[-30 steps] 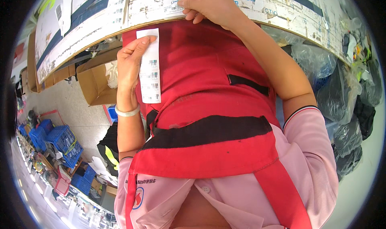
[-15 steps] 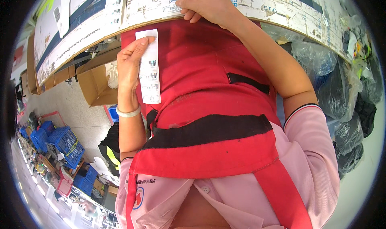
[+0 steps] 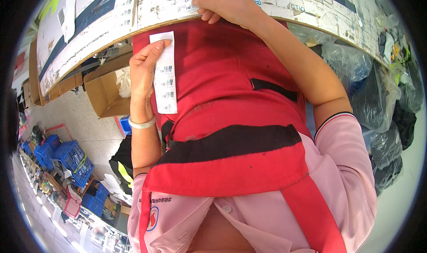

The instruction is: Peeling small white adhesive labels from a backing sheet and applying them to a workbench or container.

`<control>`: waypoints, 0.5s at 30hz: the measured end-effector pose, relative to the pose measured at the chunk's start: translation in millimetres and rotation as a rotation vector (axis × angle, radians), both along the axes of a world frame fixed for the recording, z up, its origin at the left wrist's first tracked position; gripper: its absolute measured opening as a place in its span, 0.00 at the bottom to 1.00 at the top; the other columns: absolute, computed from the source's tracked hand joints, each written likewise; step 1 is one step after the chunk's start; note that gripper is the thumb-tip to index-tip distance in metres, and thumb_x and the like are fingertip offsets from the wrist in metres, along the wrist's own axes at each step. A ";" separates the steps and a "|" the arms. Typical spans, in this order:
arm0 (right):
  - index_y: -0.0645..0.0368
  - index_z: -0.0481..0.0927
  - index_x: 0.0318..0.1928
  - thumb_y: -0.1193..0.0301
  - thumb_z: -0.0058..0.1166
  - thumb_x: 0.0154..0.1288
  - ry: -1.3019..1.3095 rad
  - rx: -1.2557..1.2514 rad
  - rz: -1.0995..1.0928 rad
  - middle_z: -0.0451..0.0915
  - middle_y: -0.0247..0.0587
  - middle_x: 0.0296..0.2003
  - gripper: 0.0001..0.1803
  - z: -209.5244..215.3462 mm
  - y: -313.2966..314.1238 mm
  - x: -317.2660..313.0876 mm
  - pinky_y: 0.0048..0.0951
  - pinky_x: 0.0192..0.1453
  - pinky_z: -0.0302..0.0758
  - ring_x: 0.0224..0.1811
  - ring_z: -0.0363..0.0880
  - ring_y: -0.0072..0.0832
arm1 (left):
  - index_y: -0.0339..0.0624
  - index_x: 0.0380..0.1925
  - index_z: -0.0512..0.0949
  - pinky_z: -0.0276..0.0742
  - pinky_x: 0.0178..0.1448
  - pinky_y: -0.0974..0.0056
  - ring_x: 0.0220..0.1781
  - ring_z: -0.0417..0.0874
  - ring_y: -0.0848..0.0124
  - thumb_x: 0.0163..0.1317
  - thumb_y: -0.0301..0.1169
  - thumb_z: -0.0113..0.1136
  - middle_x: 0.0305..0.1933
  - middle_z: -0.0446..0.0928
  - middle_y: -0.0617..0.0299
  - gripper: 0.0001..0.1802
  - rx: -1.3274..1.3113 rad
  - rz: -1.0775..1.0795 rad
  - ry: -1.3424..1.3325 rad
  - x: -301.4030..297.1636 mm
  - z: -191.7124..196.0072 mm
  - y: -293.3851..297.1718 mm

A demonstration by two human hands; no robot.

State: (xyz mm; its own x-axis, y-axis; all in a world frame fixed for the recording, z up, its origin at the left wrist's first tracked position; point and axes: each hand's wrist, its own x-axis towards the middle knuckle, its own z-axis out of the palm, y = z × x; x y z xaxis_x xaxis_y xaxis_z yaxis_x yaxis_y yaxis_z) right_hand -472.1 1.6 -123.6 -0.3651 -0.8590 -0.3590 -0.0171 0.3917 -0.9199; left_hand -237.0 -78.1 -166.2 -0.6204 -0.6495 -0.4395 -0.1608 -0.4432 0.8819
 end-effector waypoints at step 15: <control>0.68 0.77 0.34 0.72 0.52 0.66 -0.025 -0.096 0.011 0.79 0.39 0.23 0.09 -3.1 4.2 -3.9 0.22 0.22 0.75 0.19 0.77 0.23 | 0.34 0.41 0.83 0.73 0.40 0.76 0.34 0.78 0.81 0.65 0.30 0.59 0.36 0.83 0.63 0.11 0.017 0.013 0.005 -2.7 0.3 -0.1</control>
State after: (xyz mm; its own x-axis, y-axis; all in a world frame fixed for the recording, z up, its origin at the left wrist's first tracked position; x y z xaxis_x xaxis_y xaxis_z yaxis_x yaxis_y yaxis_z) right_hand -476.1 5.8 -126.7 -0.3474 -0.8937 -0.2840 0.0025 0.3019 -0.9533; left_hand -239.7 -78.2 -165.9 -0.6140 -0.6503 -0.4474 -0.1507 -0.4598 0.8751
